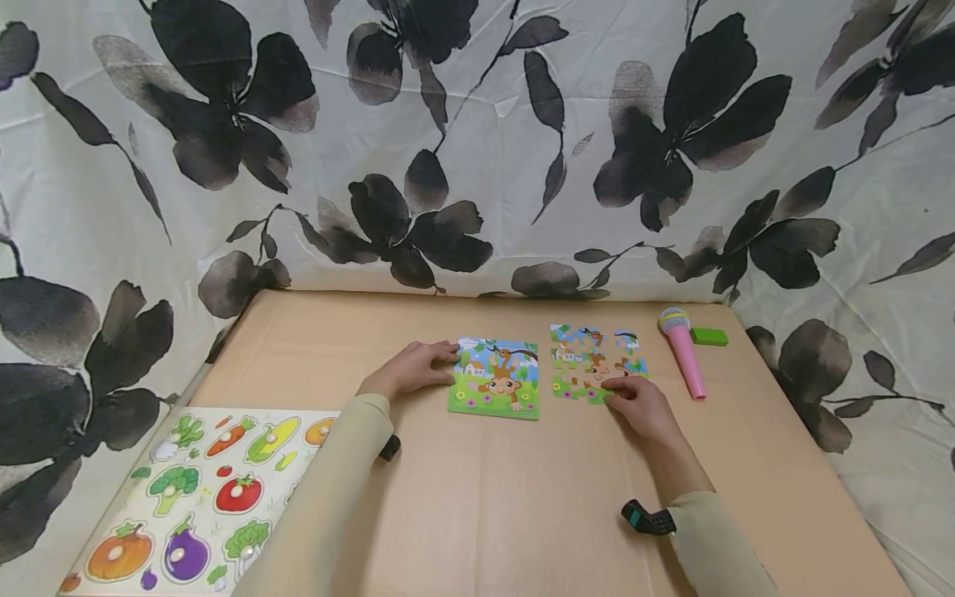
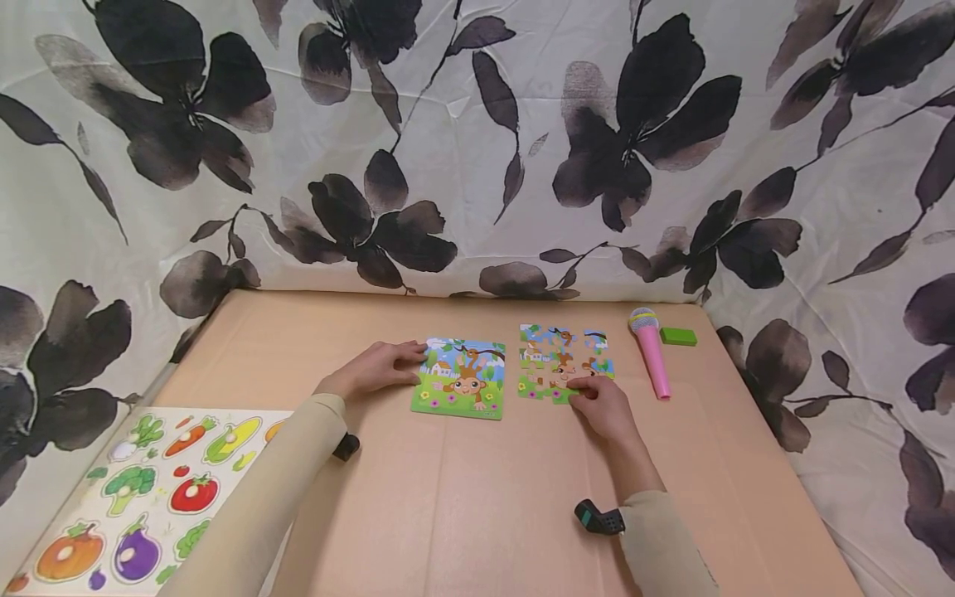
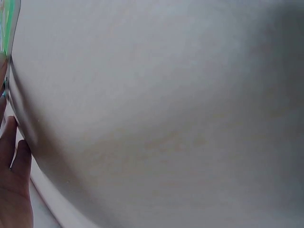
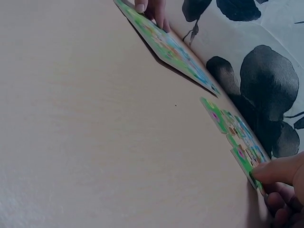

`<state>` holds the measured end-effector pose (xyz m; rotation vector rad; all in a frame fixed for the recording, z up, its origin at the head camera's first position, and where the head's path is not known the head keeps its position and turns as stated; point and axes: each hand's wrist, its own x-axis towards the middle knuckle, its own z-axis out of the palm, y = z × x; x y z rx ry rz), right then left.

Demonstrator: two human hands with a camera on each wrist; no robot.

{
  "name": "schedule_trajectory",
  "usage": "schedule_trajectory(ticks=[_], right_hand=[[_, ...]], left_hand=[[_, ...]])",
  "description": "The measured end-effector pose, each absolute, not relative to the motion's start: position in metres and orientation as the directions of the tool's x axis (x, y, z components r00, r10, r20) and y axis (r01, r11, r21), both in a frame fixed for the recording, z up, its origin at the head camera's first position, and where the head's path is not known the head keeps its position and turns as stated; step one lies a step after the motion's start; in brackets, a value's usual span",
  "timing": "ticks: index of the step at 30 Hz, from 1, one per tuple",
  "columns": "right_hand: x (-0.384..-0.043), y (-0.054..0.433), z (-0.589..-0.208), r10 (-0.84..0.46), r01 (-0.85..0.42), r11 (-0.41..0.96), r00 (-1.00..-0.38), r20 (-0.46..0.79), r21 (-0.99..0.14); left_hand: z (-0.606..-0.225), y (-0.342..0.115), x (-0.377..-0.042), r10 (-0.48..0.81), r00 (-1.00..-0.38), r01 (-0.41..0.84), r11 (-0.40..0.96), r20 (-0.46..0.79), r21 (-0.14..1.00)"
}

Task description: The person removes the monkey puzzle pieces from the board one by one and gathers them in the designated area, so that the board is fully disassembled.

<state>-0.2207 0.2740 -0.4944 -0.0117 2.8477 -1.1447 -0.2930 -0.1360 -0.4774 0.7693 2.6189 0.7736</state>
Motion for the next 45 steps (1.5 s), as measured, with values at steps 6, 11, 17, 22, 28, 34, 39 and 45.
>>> schedule_trajectory(ticks=[6,11,17,22,28,34,39,45], right_hand=[[-0.221,0.274,-0.493,-0.021,0.033,0.715,-0.997,-0.069,-0.699],[-0.221,0.270,-0.491,0.016,0.065,0.687,-0.997,-0.075,-0.724],[-0.220,0.252,-0.484,0.035,0.085,0.626,-0.996,-0.082,-0.775],[-0.221,0.228,-0.480,-0.020,0.080,0.527,-0.994,-0.107,-0.846],[-0.223,0.196,-0.479,-0.112,0.106,0.417,-0.979,-0.167,-0.903],[-0.224,0.168,-0.480,-0.183,0.105,0.376,-0.966,-0.185,-0.921],[-0.226,0.156,-0.484,-0.211,0.041,0.445,-0.966,-0.149,-0.895],[-0.226,0.153,-0.485,-0.202,0.027,0.476,-0.969,-0.139,-0.879]], left_hand=[[-0.477,-0.137,-0.293,0.571,-0.811,0.410,0.709,-0.126,0.574],[-0.477,-0.136,-0.293,0.570,-0.812,0.407,0.708,-0.127,0.578],[-0.478,-0.137,-0.293,0.571,-0.811,0.410,0.710,-0.127,0.572],[-0.477,-0.136,-0.293,0.571,-0.810,0.405,0.710,-0.133,0.577],[-0.477,-0.135,-0.293,0.562,-0.815,0.394,0.718,-0.143,0.574],[-0.479,-0.135,-0.294,0.562,-0.815,0.394,0.718,-0.143,0.574],[-0.480,-0.135,-0.295,0.570,-0.810,0.399,0.708,-0.137,0.583],[-0.477,-0.136,-0.293,0.577,-0.807,0.411,0.703,-0.128,0.581]])
